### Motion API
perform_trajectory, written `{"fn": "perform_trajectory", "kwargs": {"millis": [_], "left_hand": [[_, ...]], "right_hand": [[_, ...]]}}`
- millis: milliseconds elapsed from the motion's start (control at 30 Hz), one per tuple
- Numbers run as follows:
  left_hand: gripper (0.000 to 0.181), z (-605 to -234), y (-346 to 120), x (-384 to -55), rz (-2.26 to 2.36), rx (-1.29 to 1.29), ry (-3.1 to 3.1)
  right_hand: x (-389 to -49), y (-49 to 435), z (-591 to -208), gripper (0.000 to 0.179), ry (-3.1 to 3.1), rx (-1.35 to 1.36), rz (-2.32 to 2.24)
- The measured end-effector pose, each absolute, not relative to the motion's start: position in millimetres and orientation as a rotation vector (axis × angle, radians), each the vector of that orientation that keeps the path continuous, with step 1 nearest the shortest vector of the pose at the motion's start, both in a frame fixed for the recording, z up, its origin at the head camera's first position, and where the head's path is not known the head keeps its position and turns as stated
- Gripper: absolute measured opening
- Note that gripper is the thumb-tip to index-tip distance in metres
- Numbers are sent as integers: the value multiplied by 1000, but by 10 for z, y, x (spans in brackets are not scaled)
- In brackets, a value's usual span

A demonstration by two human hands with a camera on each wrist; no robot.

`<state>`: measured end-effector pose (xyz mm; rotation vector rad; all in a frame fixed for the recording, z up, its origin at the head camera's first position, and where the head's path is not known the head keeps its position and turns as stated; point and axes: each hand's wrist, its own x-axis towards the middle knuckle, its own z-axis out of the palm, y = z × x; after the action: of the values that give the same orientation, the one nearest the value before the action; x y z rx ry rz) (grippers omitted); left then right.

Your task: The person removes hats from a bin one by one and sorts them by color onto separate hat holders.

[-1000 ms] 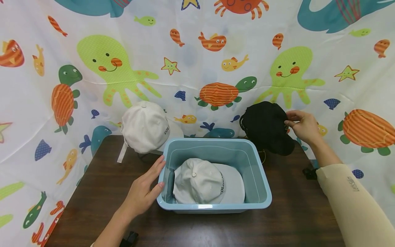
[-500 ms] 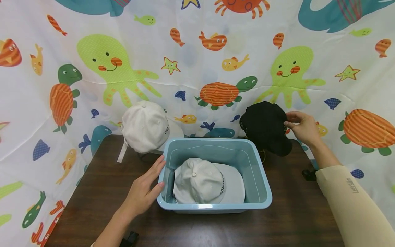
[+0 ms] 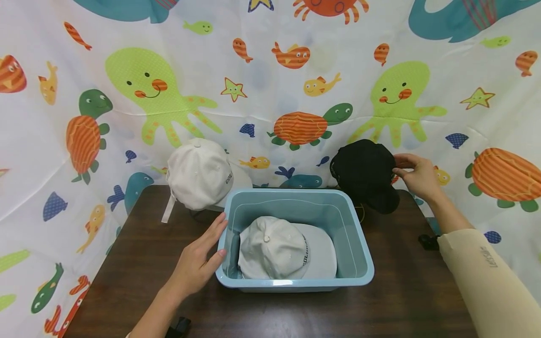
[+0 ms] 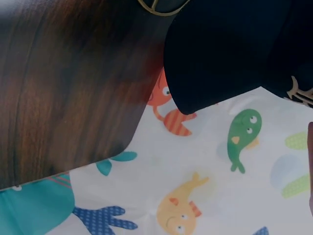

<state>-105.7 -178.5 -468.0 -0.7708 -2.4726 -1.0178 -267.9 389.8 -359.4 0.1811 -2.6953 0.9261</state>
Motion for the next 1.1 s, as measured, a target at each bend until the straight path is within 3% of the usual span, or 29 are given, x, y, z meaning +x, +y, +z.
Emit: {"fn": "perform_trajectory", "kwargs": {"millis": [1100], "left_hand": [[67, -4708, -1787, -1065, -1015, -781, -2455]], "right_hand": [[-2358, 3740, -3226, 44, -2612, 274, 875]]}}
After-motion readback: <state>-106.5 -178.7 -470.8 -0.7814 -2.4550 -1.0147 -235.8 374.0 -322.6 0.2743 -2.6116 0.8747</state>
